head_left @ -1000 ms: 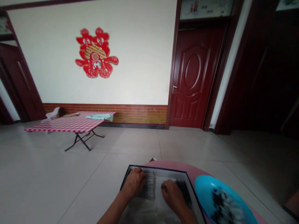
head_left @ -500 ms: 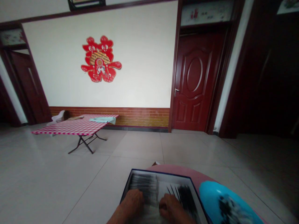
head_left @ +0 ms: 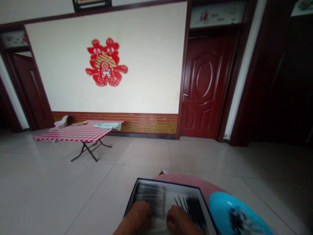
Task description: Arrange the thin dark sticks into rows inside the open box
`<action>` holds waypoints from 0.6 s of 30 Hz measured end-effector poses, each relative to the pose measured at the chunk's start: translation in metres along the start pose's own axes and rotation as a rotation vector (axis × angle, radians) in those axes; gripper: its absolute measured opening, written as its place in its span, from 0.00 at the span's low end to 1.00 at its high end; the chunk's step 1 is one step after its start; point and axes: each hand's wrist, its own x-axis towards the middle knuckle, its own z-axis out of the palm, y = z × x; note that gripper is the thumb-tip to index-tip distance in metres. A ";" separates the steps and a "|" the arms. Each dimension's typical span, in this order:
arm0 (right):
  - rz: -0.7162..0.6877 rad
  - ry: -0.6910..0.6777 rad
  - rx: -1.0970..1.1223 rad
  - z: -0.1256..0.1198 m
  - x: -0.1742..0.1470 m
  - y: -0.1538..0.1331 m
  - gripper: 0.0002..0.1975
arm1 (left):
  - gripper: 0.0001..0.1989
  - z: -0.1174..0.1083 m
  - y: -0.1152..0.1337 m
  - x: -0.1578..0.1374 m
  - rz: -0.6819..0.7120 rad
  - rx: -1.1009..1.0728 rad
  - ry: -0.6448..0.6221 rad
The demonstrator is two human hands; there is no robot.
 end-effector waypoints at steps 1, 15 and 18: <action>-0.010 0.005 0.001 0.001 0.002 0.003 0.12 | 0.12 -0.002 0.001 -0.001 -0.011 0.018 -0.006; -0.078 0.063 0.009 0.006 0.022 0.009 0.11 | 0.10 -0.010 0.005 -0.001 0.003 0.018 0.013; -0.097 0.079 0.014 0.001 0.023 0.007 0.10 | 0.08 -0.008 -0.001 -0.002 0.046 -0.046 0.088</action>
